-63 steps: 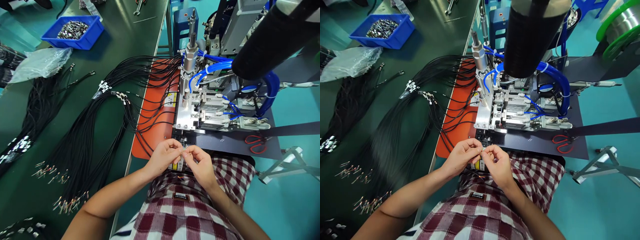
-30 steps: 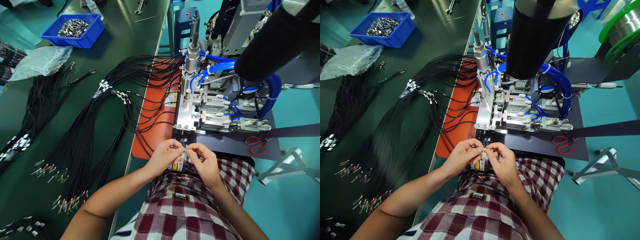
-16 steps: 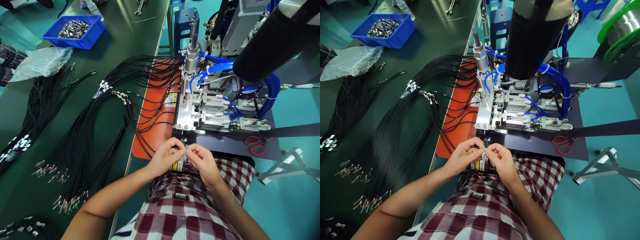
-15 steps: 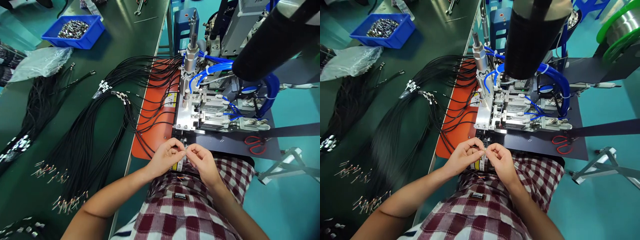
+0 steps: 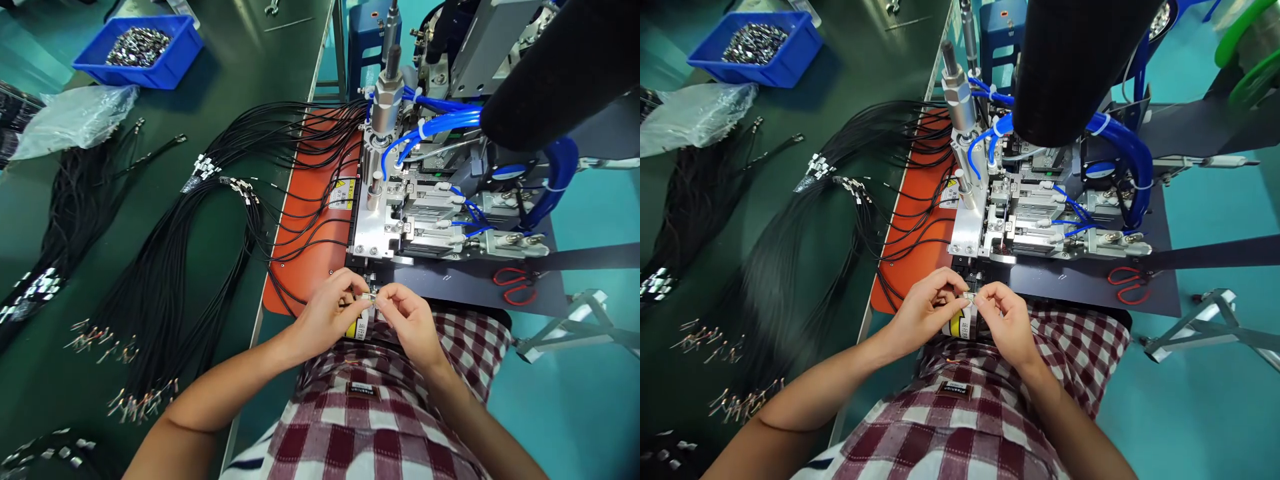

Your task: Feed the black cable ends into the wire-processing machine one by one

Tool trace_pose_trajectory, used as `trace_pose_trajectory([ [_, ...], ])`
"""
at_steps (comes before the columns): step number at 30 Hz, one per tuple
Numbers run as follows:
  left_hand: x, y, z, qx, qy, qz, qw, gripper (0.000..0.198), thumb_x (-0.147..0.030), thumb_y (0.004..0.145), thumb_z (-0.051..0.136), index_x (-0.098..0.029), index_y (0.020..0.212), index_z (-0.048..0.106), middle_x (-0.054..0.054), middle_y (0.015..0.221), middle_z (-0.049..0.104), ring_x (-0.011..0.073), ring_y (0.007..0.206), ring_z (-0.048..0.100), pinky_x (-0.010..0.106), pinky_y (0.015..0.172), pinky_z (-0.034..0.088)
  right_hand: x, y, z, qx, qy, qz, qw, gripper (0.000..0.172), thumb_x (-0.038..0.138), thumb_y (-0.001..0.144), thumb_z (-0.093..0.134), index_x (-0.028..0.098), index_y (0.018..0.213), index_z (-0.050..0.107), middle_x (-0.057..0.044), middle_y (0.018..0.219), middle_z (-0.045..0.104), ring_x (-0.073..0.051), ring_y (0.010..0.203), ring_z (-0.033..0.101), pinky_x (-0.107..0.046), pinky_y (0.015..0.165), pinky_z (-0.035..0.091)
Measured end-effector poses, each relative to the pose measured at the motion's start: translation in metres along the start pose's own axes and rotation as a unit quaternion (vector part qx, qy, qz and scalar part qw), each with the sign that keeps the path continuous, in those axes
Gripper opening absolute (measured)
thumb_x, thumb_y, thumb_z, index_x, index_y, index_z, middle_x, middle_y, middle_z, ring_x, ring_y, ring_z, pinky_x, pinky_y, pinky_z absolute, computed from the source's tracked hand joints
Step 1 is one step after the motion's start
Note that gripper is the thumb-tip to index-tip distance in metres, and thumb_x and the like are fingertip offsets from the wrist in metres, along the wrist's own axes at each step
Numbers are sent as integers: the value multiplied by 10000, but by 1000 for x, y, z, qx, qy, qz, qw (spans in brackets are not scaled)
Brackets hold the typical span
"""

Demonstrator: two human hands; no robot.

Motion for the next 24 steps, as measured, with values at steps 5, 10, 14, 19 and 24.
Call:
trace_pose_trajectory([
  [5, -3, 7, -10, 5, 174, 136, 975, 141, -132, 916, 477, -171, 971, 601, 44, 923, 545, 144, 868, 542, 269, 773, 466, -2, 18, -7, -25, 19, 19, 999, 181, 312, 813, 629, 183, 704, 563, 56, 561, 423, -91, 498, 323, -240, 472, 248],
  [10, 11, 17, -17, -19, 194, 198, 961, 198, -127, 924, 478, -184, 1026, 638, 22, 839, 514, 122, 776, 549, 228, 682, 482, -7, 31, -12, -51, 30, 32, 998, 150, 283, 778, 648, 182, 689, 584, 53, 541, 440, -94, 487, 331, -246, 478, 249],
  [14, 19, 19, -18, -10, 222, 229, 948, 252, -138, 930, 467, -190, 1090, 655, 20, 807, 474, 129, 756, 536, 233, 650, 481, -11, 34, -11, -45, 37, 49, 997, 152, 283, 768, 657, 177, 676, 596, 57, 510, 443, -95, 478, 339, -250, 480, 251],
  [19, 21, 17, -18, 5, 256, 236, 938, 273, -175, 943, 449, -189, 1139, 638, 31, 833, 462, 141, 775, 530, 246, 655, 493, -13, 35, -12, -45, 45, 51, 997, 145, 287, 776, 665, 173, 701, 615, 59, 504, 459, -92, 480, 355, -248, 489, 260],
  [24, 20, 16, -16, 13, 286, 226, 931, 280, -182, 941, 452, -193, 1163, 623, 36, 852, 462, 148, 789, 527, 253, 657, 495, -15, 35, -13, -43, 42, 56, 997, 148, 294, 774, 666, 174, 706, 613, 53, 513, 469, -95, 481, 365, -251, 492, 273],
])
Point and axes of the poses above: each hand's wrist, its own y-axis towards the middle knuckle, its own z-axis out of the palm, x = y × z, the point moved 4 cm from there along y, towards the middle knuckle
